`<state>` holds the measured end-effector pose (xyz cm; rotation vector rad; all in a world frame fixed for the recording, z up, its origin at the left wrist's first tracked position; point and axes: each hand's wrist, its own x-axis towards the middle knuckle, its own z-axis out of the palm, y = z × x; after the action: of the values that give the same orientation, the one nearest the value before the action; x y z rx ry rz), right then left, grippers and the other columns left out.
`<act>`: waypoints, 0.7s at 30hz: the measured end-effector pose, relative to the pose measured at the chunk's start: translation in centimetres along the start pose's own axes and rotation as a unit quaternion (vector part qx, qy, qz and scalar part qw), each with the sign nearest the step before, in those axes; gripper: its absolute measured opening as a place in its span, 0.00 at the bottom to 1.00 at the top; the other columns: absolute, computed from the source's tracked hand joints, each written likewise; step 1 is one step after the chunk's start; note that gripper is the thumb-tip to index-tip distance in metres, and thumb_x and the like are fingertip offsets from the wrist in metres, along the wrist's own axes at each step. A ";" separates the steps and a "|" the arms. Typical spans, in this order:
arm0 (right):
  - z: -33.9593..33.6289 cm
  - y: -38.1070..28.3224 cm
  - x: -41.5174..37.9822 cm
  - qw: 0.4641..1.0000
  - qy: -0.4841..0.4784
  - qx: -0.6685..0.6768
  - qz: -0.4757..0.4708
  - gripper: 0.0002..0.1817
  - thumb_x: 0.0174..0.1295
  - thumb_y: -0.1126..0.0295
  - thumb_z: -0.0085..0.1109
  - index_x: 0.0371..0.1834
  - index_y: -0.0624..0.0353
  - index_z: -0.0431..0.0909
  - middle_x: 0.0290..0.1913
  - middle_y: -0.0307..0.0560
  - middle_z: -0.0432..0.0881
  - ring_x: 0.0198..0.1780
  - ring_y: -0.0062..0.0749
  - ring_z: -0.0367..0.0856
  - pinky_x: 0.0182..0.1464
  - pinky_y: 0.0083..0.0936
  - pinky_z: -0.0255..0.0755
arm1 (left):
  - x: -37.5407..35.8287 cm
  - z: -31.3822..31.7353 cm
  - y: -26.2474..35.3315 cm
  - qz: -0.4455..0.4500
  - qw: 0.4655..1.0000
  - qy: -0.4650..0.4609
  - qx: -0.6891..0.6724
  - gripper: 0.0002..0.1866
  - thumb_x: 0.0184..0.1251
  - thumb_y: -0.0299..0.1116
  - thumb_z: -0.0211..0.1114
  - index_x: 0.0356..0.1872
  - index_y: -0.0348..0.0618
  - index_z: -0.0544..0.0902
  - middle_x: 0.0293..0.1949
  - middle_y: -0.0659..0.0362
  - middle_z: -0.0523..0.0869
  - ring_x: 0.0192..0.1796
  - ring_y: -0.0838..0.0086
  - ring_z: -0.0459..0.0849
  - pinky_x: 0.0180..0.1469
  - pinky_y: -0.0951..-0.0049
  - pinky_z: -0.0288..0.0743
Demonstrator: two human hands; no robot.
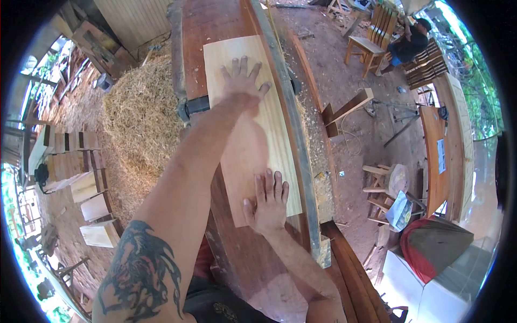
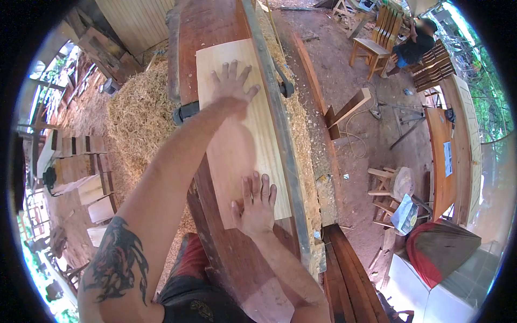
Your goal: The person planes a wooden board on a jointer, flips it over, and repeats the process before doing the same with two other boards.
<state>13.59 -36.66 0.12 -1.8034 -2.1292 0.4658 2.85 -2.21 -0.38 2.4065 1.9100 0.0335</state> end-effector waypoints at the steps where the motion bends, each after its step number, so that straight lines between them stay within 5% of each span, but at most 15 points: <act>1: 0.1 0.0 0.2 1.000 0.006 -0.001 -0.002 0.45 0.72 0.50 0.58 0.87 0.63 0.60 0.89 0.67 0.53 0.89 0.71 0.45 0.85 0.71 0.39 | 0.2 0.0 -0.1 0.001 1.000 -0.001 -0.001 0.43 0.82 0.68 0.47 0.90 0.61 0.55 0.90 0.47 0.49 0.91 0.46 0.43 0.86 0.27 0.34; 21: 1.2 0.1 5.0 0.999 0.051 0.006 -0.004 0.41 0.76 0.49 0.52 0.87 0.60 0.62 0.89 0.63 0.55 0.91 0.67 0.45 0.86 0.68 0.38 | 4.7 1.0 -2.4 0.011 1.000 0.024 -0.003 0.44 0.82 0.70 0.45 0.90 0.62 0.55 0.90 0.46 0.49 0.91 0.45 0.43 0.86 0.26 0.33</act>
<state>12.43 -31.80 -0.85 -1.7707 -2.0603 0.3760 1.63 2.84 -1.61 2.4447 1.9007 0.0993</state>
